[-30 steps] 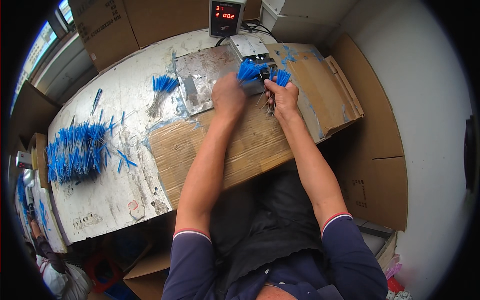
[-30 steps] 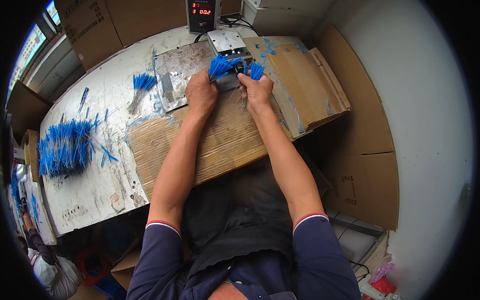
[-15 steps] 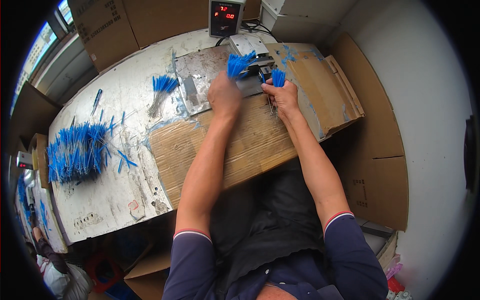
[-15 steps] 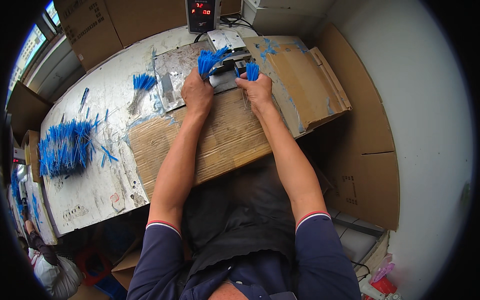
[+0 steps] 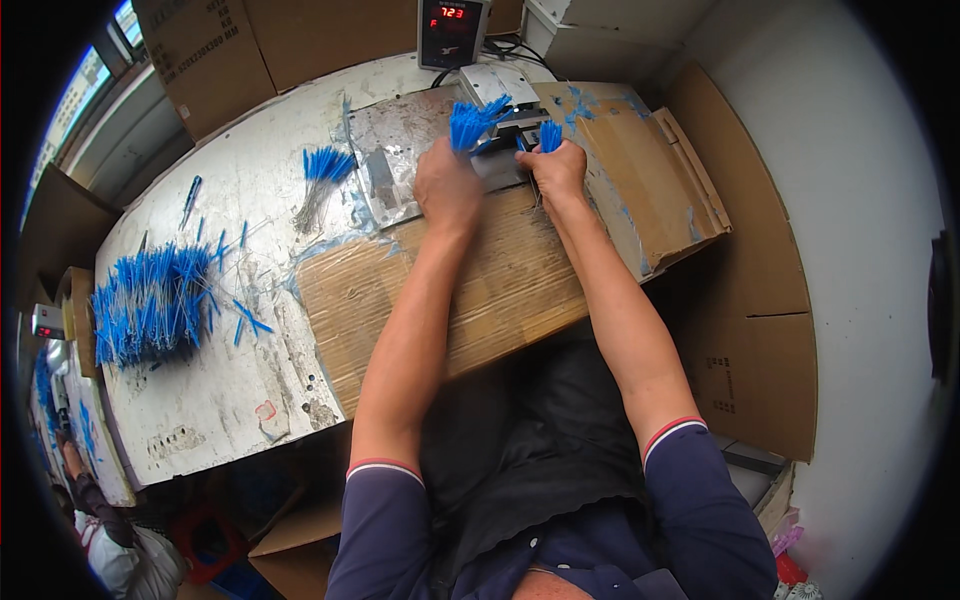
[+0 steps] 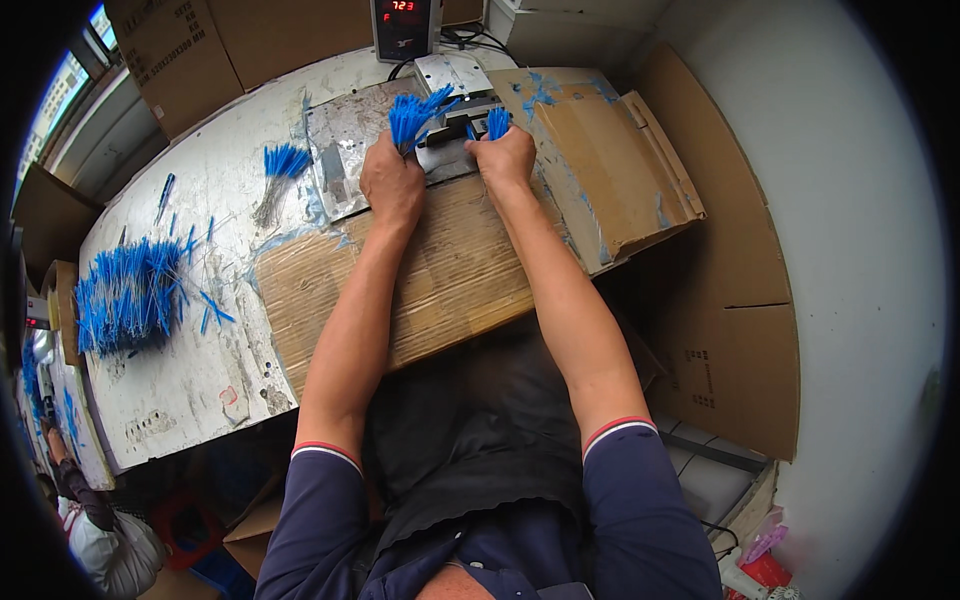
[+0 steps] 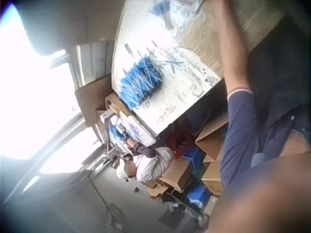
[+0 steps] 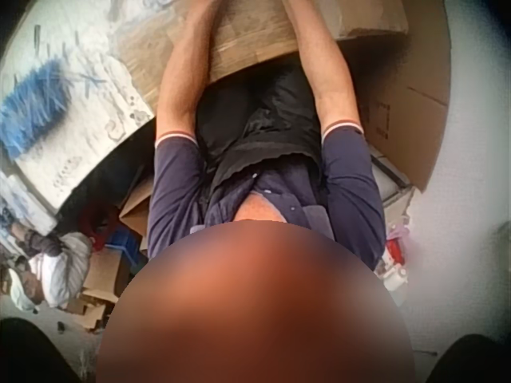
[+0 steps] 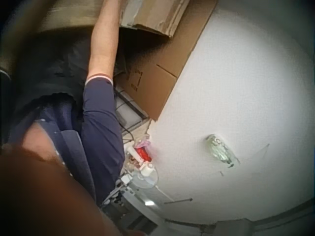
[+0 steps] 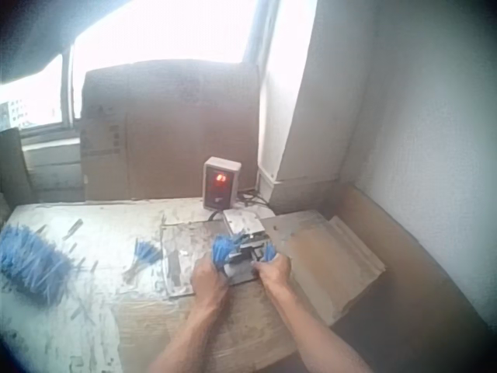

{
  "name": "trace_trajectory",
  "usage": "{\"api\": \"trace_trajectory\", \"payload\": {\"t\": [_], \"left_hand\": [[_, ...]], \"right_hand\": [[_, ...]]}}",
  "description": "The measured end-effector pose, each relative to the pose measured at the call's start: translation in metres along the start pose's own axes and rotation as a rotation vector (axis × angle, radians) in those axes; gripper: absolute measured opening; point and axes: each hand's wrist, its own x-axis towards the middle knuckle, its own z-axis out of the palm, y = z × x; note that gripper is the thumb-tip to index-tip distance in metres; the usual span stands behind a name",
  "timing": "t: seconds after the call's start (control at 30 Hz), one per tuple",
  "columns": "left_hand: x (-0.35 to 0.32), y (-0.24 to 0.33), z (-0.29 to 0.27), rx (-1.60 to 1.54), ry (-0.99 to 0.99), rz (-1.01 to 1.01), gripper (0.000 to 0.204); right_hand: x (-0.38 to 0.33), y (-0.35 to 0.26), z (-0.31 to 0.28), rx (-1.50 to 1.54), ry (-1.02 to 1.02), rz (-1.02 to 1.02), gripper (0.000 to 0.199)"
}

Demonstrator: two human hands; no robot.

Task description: Manually assembling blue fiber bundles into a metal clamp fixture for industrial production.

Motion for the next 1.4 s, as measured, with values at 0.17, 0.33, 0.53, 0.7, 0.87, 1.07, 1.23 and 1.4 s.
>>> {"api": "trace_trajectory", "payload": {"t": [0.17, 0.33, 0.53, 0.7, 0.87, 1.07, 1.23, 1.4], "left_hand": [[0.002, -0.002, 0.004, -0.004, 0.029, 0.067, 0.01], [-0.002, -0.005, 0.002, 0.037, -0.115, 0.005, 0.014], [0.0, -0.001, 0.001, 0.032, -0.188, -0.005, 0.017], [0.0, 0.001, 0.0, 0.022, -0.188, -0.001, 0.016], [-0.001, 0.0, 0.002, 0.022, -0.194, 0.013, 0.015], [-0.003, -0.005, 0.005, 0.077, -0.117, 0.217, 0.014], [-0.002, -0.002, 0.005, 0.109, -0.117, 0.035, 0.014], [-0.001, 0.0, 0.0, 0.025, -0.053, -0.014, 0.011]], "right_hand": [[0.001, 0.0, -0.001, 0.033, 0.042, 0.022, 0.023], [-0.012, -0.006, -0.018, 0.343, -0.165, 0.099, 0.019], [-0.022, -0.002, -0.04, 0.63, -0.368, 0.15, 0.021], [-0.029, -0.008, -0.039, 0.571, -0.333, 0.173, 0.017], [-0.031, -0.01, -0.034, 0.419, -0.226, 0.155, 0.015], [-0.026, -0.005, -0.024, 0.352, -0.134, 0.064, 0.013], [-0.012, 0.004, -0.014, 0.194, -0.057, -0.062, 0.015], [-0.009, 0.001, -0.002, 0.034, 0.027, -0.112, 0.022]]}}
